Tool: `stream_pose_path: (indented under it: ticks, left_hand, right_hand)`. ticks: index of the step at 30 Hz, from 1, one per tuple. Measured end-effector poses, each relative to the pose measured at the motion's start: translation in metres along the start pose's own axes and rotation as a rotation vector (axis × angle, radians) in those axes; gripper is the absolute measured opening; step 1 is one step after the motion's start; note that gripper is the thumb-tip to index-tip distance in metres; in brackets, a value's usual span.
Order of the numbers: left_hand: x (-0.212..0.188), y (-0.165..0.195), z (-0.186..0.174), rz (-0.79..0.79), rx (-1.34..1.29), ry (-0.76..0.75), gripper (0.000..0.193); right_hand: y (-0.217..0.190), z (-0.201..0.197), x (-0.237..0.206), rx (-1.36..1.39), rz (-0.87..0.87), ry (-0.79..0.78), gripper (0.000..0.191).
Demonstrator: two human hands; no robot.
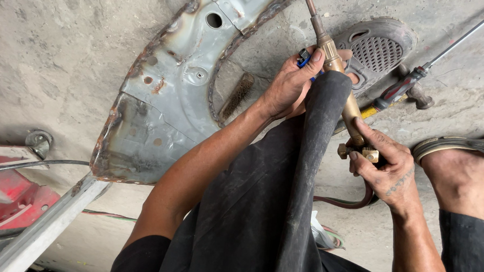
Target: The person sits on the workshop floor working on a rusty car front panel. They use a screwdriver to pry at the panel, then adjust and ignite a gas torch and heat the panel and fasteners, occasionally hammering the panel with a hammer.
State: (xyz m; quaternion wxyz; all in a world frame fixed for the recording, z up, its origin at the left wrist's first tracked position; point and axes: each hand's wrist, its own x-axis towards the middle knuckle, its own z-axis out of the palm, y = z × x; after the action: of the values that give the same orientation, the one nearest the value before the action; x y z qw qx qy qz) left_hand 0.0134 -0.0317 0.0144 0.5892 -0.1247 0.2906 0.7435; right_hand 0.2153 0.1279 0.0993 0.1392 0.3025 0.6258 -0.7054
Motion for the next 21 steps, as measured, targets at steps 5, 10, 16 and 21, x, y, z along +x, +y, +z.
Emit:
stream_pose_path:
  ticks: [5,10,16,21]
  left_hand:
    - [0.0014,-0.0001,-0.0003,0.006,0.004,0.017,0.058]
    - [0.0015,-0.0012,-0.0010,0.021,-0.007,0.006,0.057]
    - [0.0022,-0.0018,-0.0012,0.018,-0.015,0.009,0.058]
    - [0.0021,-0.0018,-0.0008,0.022,-0.010,0.003,0.057]
  right_hand:
    - [0.0033,0.0006,0.0008,-0.011,-0.008,0.012,0.068]
    - [0.0063,0.0012,0.0000,0.038,0.046,0.017,0.062]
    - [0.0078,0.0006,-0.0006,0.086,0.053,0.016,0.060]
    - [0.0069,-0.0003,-0.0012,0.058,0.054,0.018,0.060]
